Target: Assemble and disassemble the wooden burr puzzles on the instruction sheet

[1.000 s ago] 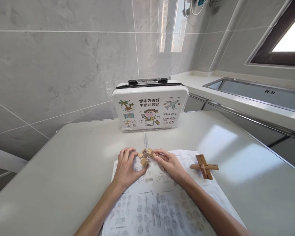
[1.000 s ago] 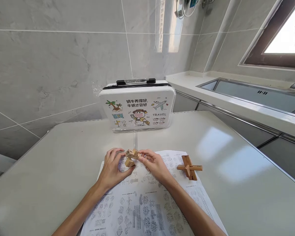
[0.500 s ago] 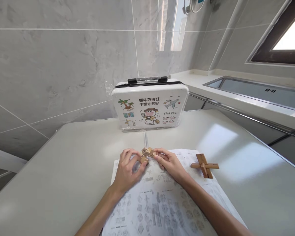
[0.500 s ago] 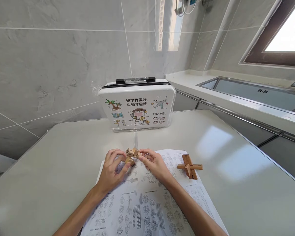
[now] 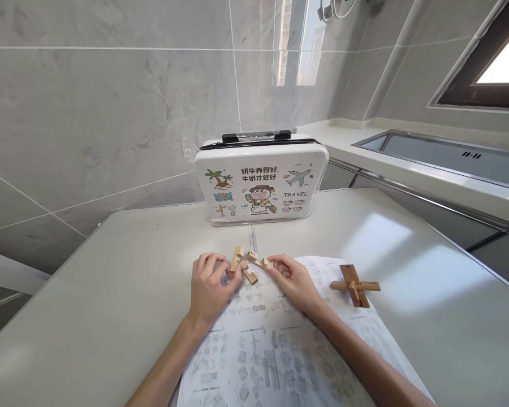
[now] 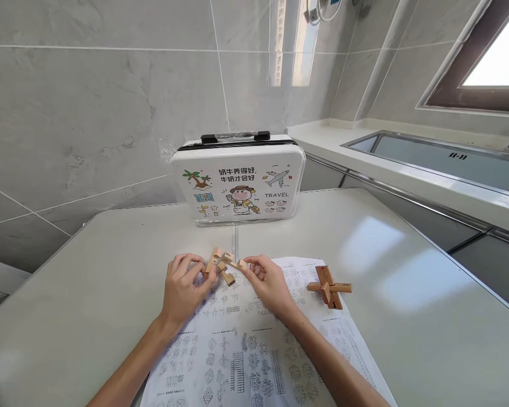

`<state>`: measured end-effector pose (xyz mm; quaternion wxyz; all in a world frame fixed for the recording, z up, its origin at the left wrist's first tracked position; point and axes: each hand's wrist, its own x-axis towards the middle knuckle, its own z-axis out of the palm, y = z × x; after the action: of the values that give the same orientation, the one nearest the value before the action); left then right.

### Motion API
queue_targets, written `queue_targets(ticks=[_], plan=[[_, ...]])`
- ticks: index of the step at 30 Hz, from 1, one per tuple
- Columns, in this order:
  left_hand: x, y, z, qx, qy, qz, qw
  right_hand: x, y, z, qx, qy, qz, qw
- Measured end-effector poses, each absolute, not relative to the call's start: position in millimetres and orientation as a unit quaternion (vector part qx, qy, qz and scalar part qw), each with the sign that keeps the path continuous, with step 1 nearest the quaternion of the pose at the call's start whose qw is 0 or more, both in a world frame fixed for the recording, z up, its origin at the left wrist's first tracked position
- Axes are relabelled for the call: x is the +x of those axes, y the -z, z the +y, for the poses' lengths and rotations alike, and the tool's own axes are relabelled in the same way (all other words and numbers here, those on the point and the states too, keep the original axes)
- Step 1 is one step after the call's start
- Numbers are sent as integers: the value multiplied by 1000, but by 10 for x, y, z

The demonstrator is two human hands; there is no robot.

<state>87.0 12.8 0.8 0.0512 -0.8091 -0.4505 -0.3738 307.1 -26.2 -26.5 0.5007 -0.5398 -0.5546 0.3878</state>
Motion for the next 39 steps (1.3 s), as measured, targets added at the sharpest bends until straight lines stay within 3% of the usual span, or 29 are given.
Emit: queue_targets(ticks=[6,14,29,34,39], plan=[[801,29,182,-807,334,-474,110,3049,390,-275,-592,-222,-628,454],[843,46,135,-826,300,-472,74,3039,465,-282,-619,-151,-656,403],[910,17,66,-844,307,-439,-37,3015,460,-293,-615,-151,-679,372],[874,92,86,-875,250,-399,-108,3010,419,-293,-585,-169,-704,365],[863,107,102,-892,219,-380,-111,2991,395,-299,-561,-176,-726,355]])
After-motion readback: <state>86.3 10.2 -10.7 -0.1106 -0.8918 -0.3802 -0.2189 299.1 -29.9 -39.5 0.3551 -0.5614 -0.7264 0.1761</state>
